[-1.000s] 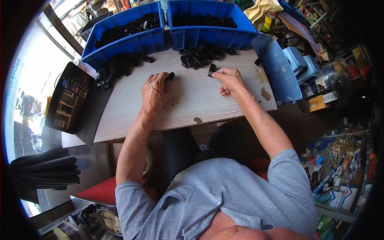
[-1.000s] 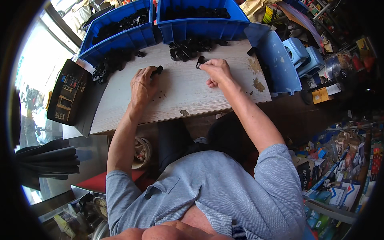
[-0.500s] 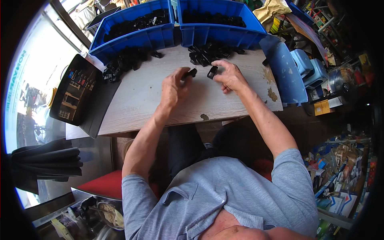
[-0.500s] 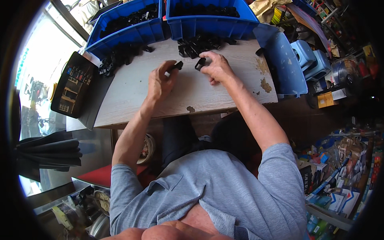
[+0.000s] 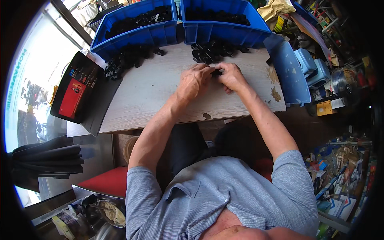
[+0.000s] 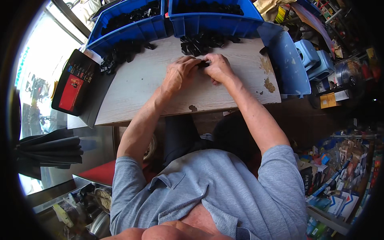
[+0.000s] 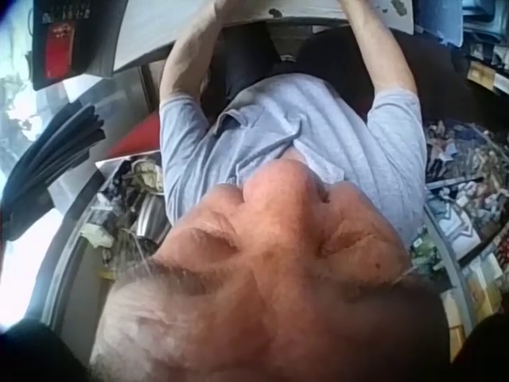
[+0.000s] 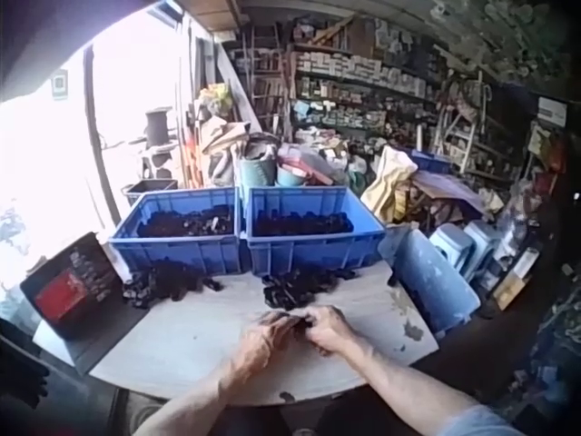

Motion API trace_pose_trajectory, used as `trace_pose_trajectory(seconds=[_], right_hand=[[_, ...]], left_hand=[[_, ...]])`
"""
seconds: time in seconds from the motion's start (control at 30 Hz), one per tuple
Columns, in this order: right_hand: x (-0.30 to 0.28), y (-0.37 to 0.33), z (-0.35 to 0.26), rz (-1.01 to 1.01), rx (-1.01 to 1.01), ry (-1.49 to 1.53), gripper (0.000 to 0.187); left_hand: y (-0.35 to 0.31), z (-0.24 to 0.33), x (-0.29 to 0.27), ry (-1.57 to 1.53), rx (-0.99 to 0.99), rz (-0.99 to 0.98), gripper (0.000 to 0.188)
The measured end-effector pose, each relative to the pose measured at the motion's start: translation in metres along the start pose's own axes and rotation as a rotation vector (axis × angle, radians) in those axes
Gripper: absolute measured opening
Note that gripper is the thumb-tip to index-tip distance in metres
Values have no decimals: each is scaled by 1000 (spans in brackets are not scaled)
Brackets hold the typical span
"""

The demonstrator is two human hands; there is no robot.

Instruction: Assembling small black plastic components at a mechanical assembly station.

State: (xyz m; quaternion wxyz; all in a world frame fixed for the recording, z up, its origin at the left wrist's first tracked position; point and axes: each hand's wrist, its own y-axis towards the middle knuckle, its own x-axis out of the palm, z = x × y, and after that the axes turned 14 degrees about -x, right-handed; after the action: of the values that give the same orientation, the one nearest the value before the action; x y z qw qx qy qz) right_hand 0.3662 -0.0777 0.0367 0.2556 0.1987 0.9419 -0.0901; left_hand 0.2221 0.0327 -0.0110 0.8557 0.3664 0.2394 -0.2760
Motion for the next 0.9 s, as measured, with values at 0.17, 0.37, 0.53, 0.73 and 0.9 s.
trace_pose_trajectory(seconds=[0.17,0.37,0.53,0.73,0.9], right_hand=[[0,-3,-1,37,-25,16,33],[0,-3,3,-5,-27,11,31],[-1,-4,7,4,-21,61,27],[-1,-8,2,9,-32,59,24],[-7,-10,19,76,-43,200,33]], left_hand=[[10,3,0,60,105,-120,29],[12,4,-9,153,202,-249,34],[-6,10,-15,253,185,-200,40],[-14,10,-13,300,183,-119,41],[6,-14,-27,244,-56,246,31]])
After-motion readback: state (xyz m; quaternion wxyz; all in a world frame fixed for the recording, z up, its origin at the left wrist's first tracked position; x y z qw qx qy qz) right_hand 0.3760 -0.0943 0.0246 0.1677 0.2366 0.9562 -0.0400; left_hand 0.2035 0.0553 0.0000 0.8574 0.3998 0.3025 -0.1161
